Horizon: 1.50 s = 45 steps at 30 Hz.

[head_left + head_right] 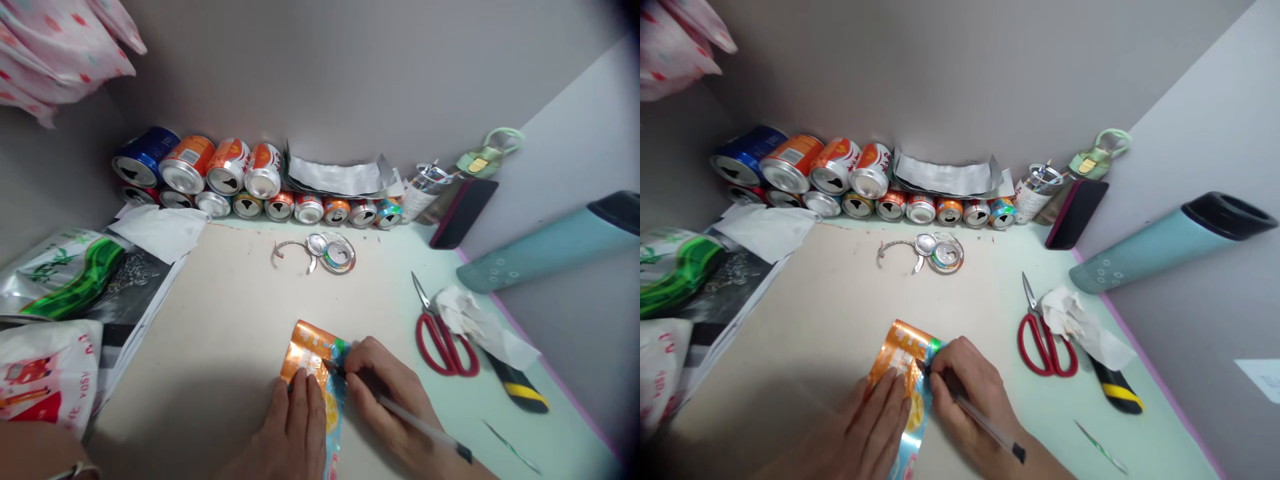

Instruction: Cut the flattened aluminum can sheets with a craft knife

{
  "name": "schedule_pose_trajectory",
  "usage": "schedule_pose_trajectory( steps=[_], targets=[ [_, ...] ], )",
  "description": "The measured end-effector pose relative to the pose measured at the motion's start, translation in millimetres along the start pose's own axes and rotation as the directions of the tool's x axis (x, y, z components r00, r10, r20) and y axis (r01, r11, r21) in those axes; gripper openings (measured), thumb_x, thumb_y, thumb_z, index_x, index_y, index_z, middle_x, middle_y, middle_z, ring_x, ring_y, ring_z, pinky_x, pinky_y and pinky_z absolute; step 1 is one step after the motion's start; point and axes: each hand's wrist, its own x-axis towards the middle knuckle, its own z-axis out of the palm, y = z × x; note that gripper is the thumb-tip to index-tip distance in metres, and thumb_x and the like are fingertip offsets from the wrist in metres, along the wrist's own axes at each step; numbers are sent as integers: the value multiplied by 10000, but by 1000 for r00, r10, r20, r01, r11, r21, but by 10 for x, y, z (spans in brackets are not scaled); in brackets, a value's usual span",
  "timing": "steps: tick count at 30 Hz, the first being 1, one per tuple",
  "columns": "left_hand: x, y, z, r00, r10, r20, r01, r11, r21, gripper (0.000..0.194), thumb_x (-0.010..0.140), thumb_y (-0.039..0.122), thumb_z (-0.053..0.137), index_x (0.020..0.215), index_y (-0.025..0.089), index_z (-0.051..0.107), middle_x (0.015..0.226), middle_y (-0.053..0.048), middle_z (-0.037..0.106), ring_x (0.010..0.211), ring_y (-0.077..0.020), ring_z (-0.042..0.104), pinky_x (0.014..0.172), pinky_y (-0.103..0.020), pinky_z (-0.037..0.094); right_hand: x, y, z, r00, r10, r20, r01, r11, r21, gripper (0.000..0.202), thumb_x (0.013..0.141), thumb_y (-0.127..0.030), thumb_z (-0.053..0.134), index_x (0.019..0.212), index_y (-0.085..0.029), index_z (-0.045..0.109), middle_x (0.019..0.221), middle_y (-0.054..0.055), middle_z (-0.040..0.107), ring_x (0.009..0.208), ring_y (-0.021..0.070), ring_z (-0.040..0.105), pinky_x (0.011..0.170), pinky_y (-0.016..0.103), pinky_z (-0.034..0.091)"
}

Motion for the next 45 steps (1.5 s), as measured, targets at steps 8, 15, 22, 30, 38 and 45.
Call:
schedule_pose_trajectory(
  steps=[8, 15, 22, 30, 38, 45],
  targets=[
    [-29, -68, -24, 999, 52, 8, -52, 998, 32, 429, 906, 443, 649, 1268, 221, 719, 1337, -83, 686, 1213, -275, 606, 990, -414, 437, -27, 48, -12, 998, 41, 37, -44, 996, 73, 158, 993, -200, 516, 839, -230, 533, 748, -8, 559, 636, 142, 512, 566, 251, 420],
    [-60, -102, -14, 995, 95, 28, -96, 995, 17, 468, 912, 420, 609, 1310, 185, 686, 1353, -116, 667, 1238, -313, 596, 997, -430, 423, -70, 77, -18, 995, 57, 78, -66, 991, 117, 161, 1008, -207, 507, 850, -231, 528, 780, 4, 562, 667, 153, 505, 586, 273, 415],
    [8, -115, -48, 995, 87, 40, -88, 996, 11, 379, 918, 315, 600, 1263, 203, 711, 1270, -74, 696, 1173, -291, 616, 958, -429, 432, -80, 86, -29, 994, 50, 98, -61, 992, 110, 155, 1011, -212, 511, 858, -235, 520, 785, -7, 554, 675, 148, 503, 598, 269, 403],
    [-3, -149, -113, 998, 63, 31, -63, 998, -23, 337, 951, 289, 625, 1273, 254, 717, 1155, -57, 779, 1153, -268, 662, 978, -414, 417, -57, 82, -24, 995, 17, 98, -28, 993, 114, 154, 992, -191, 516, 843, -231, 525, 764, 4, 564, 666, 158, 515, 587, 280, 406],
    [50, -182, -182, 994, 102, 45, -97, 991, -92, 311, 979, 194, 597, 1268, 154, 706, 1101, -107, 797, 1111, -287, 709, 969, -443, 415, -61, 78, -43, 990, 43, 135, -63, 987, 147, 162, 1004, -206, 516, 844, -232, 517, 776, -3, 551, 675, 152, 496, 589, 274, 392],
    [64, -147, -196, 997, 63, 41, -58, 992, -108, 266, 998, 215, 608, 1221, 192, 751, 1105, -89, 800, 1118, -276, 713, 971, -435, 433, -33, 50, -65, 986, 47, 160, -69, 988, 136, 196, 1008, -229, 512, 812, -233, 513, 749, -4, 537, 659, 157, 482, 573, 282, 383]
  ],
)
